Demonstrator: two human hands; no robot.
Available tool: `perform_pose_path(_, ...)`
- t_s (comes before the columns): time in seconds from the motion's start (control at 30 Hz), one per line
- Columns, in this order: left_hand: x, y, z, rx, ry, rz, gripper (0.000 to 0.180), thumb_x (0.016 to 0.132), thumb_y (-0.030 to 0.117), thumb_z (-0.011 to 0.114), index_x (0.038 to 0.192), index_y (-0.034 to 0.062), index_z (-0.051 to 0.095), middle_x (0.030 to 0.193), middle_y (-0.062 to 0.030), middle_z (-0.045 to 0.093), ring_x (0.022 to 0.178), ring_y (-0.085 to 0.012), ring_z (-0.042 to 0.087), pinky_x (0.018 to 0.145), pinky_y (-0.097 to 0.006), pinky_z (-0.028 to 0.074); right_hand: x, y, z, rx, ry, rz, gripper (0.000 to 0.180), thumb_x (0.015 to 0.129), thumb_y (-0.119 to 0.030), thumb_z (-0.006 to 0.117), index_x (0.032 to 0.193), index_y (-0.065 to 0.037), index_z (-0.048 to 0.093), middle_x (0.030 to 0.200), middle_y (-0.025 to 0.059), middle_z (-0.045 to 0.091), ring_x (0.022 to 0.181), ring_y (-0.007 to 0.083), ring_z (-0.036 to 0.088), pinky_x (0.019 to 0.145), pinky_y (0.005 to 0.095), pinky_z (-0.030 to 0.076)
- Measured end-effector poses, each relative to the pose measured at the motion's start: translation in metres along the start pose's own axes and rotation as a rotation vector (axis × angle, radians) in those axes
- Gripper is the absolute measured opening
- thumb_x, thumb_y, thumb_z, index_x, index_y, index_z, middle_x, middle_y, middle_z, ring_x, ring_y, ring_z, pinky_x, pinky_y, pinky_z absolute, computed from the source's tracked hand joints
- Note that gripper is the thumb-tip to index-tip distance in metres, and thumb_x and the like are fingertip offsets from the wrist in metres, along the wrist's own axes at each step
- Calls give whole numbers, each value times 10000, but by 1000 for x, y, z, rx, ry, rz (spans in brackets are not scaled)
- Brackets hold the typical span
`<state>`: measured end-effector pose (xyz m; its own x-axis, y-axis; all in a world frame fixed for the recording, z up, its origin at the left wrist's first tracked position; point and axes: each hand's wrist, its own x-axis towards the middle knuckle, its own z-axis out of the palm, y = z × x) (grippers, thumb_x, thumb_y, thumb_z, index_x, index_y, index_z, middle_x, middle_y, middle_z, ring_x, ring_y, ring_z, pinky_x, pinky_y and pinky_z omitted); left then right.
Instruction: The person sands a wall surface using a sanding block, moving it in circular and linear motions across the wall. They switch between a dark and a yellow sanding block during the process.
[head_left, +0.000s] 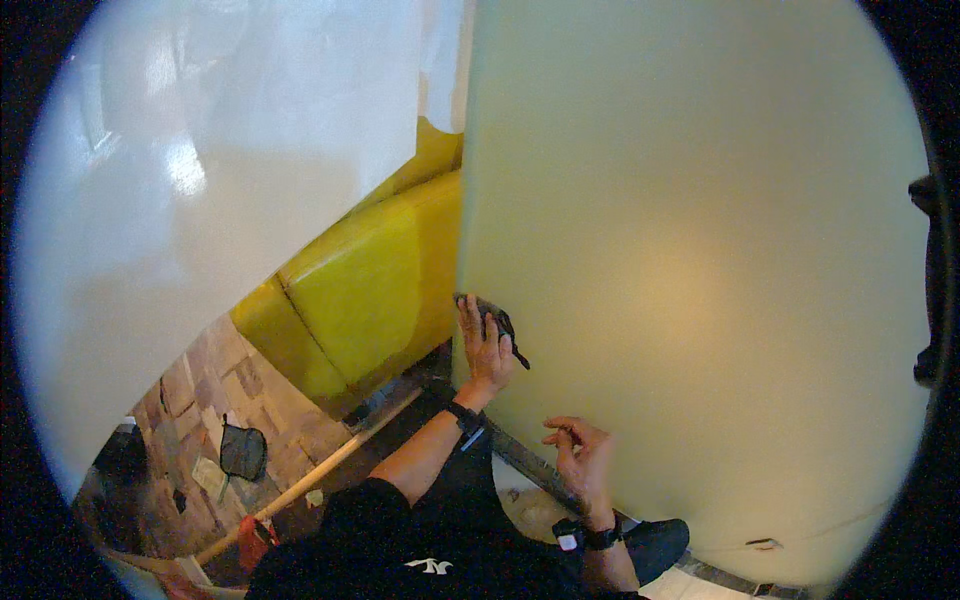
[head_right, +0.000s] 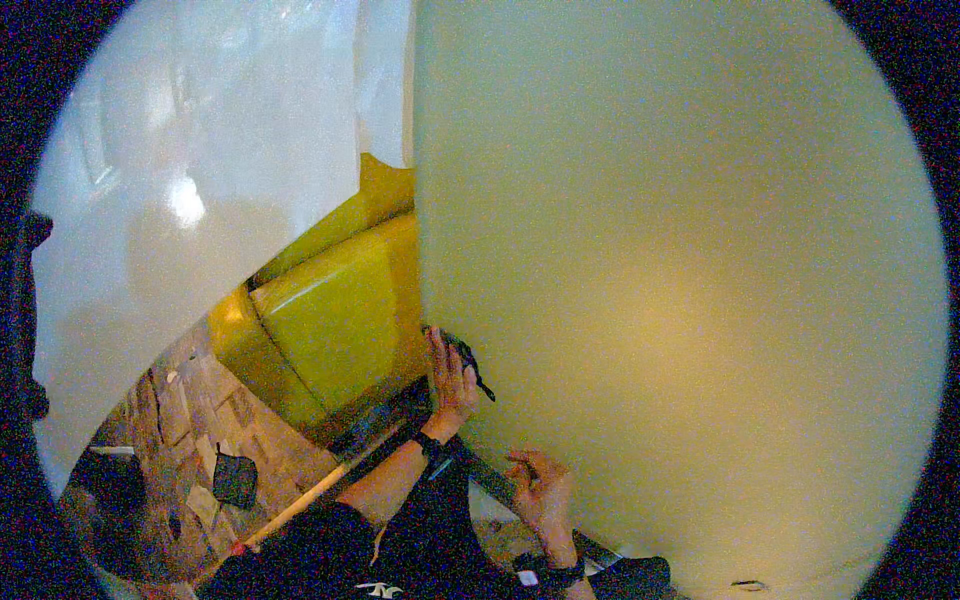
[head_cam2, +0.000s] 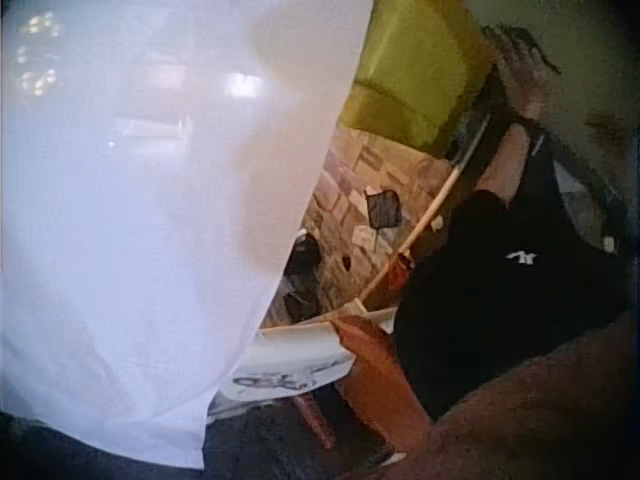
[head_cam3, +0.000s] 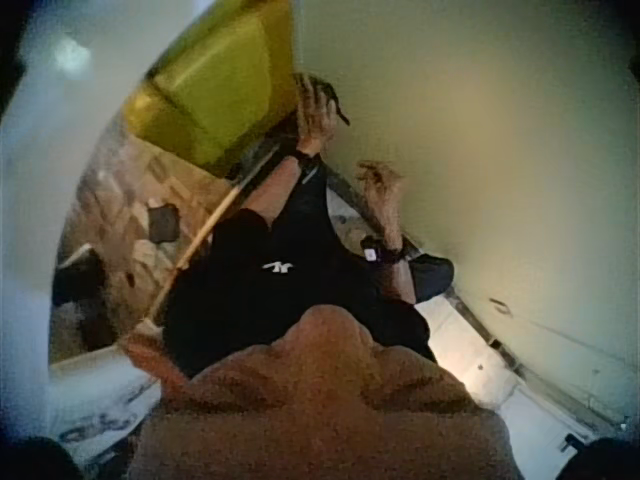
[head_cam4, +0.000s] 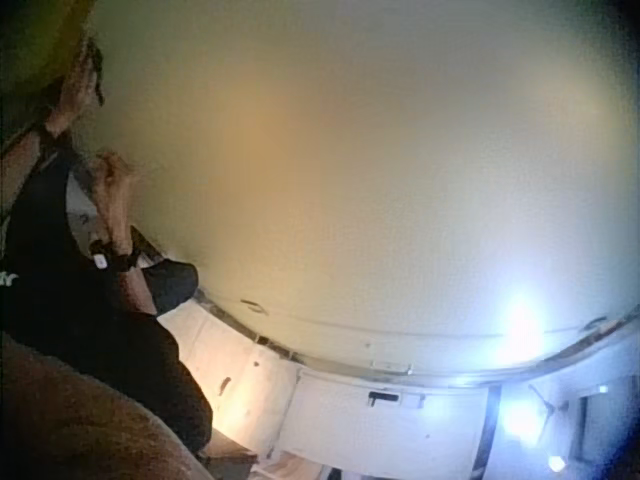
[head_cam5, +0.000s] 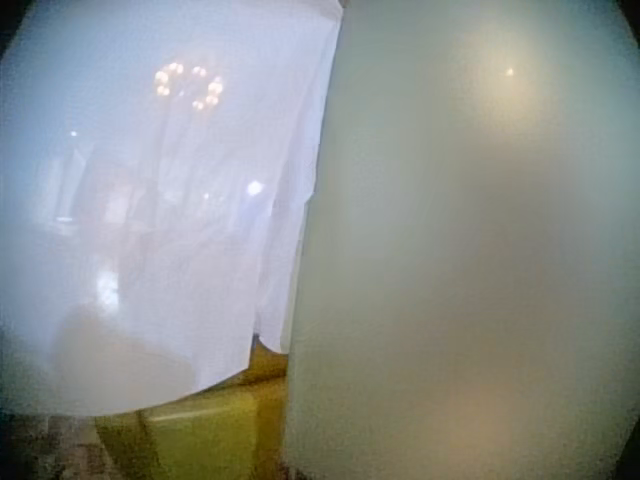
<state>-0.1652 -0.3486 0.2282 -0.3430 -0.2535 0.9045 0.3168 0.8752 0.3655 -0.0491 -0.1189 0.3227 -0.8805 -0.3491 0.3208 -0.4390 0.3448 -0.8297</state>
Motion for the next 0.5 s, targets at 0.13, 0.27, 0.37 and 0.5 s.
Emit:
perform_pose_path(0.13, 70, 26, -2, -40, 79, 38, 597, 934, 167, 505, 1492, 76, 310, 1582, -307, 185, 1430, -563, 175, 1143, -656, 158, -6, 13, 1, -1, -34, -7, 221, 892, 74, 502, 961, 21, 706, 906, 139, 733, 729, 208, 737, 649, 297, 559)
perform_pose_path(0.27, 146, 49, -7, -57, 188, 114, 429, 921, 172, 519, 1313, 2, 481, 1569, -311, 215, 1429, -564, 182, 1137, -662, 156, -5, 11, 10, 99, -8, 40, 213, 887, 52, 526, 979, -2, 710, 923, 141, 732, 744, 213, 735, 648, 309, 566)
perform_pose_path(0.37, 143, 58, -8, -66, 165, 139, 429, 889, 212, 578, 1274, 27, 531, 1564, -298, 240, 1414, -580, 201, 1113, -698, 164, -6, 3, 17, 125, 10, 29, 213, 910, 70, 498, 977, 33, 697, 950, 150, 727, 757, 212, 735, 671, 305, 569)
perform_pose_path(0.5, 57, 84, 12, -135, -10, 290, 499, 858, 291, 623, 1274, 31, 531, 1555, -300, 257, 1409, -585, 205, 1087, -734, 166, -5, -4, 15, 96, 46, 21, 219, 907, 76, 502, 988, 27, 699, 935, 147, 728, 764, 211, 737, 673, 307, 573)
